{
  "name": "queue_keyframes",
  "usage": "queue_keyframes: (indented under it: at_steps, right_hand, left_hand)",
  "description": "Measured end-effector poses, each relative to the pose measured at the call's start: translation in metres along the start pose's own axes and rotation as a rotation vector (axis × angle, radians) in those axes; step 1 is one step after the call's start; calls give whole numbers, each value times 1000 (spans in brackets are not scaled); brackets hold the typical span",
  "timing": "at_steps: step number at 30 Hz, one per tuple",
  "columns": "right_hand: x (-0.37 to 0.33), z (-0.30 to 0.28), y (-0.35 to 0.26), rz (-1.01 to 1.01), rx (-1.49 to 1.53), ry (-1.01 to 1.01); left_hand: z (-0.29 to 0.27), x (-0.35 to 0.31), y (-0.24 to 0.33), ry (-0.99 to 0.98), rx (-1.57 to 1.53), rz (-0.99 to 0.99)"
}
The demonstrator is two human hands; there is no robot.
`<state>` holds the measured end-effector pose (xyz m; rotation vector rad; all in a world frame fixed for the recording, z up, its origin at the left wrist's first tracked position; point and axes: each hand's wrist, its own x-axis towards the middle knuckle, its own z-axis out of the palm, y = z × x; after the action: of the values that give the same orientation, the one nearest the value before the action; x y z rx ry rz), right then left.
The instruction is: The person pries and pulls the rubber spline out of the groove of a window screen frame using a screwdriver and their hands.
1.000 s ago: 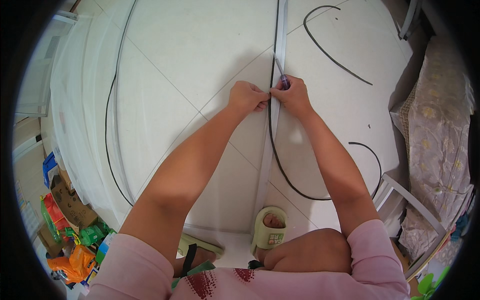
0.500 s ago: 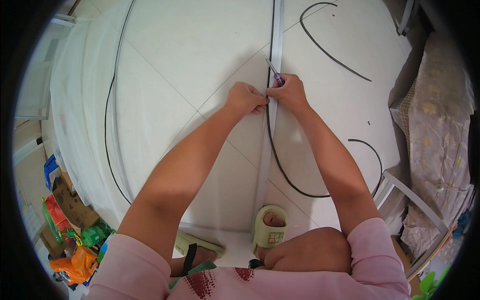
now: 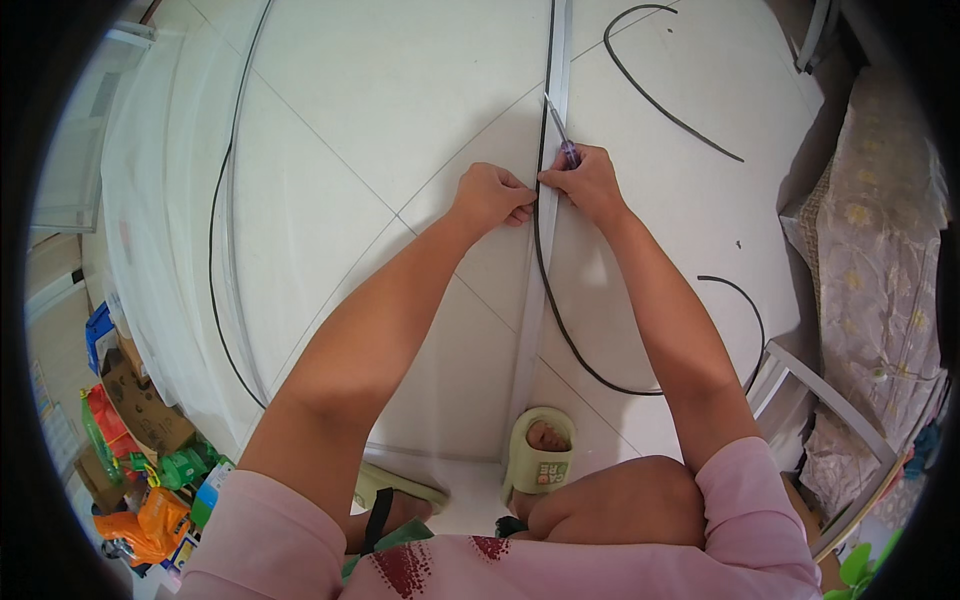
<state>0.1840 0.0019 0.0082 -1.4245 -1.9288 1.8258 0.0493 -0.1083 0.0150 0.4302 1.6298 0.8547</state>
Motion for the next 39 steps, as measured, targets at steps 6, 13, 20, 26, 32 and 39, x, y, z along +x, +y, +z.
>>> queue_keyframes:
  at_steps: [6,13,20,26,32,39]
  right_hand:
    - [-3,1,2,-41,-42,8]
    - [-17,5,4,25,-48,12]
    - [-15,1,10,-5,-85,-7]
    - [-21,-11,11,101,306,-8]
    - [-33,-6,16,125,359,141]
    - [-32,13,17,8,10,148]
  left_hand:
    - [2,-1,4,31,38,-9]
    - [13,-8,9,122,207,37]
    - [3,-11,-5,14,72,-39]
    - [-3,-11,-7,-68,-93,-75]
    - [1,-11,-3,-33,-9,-101]
    - [7,-9,-2,68,11,-87]
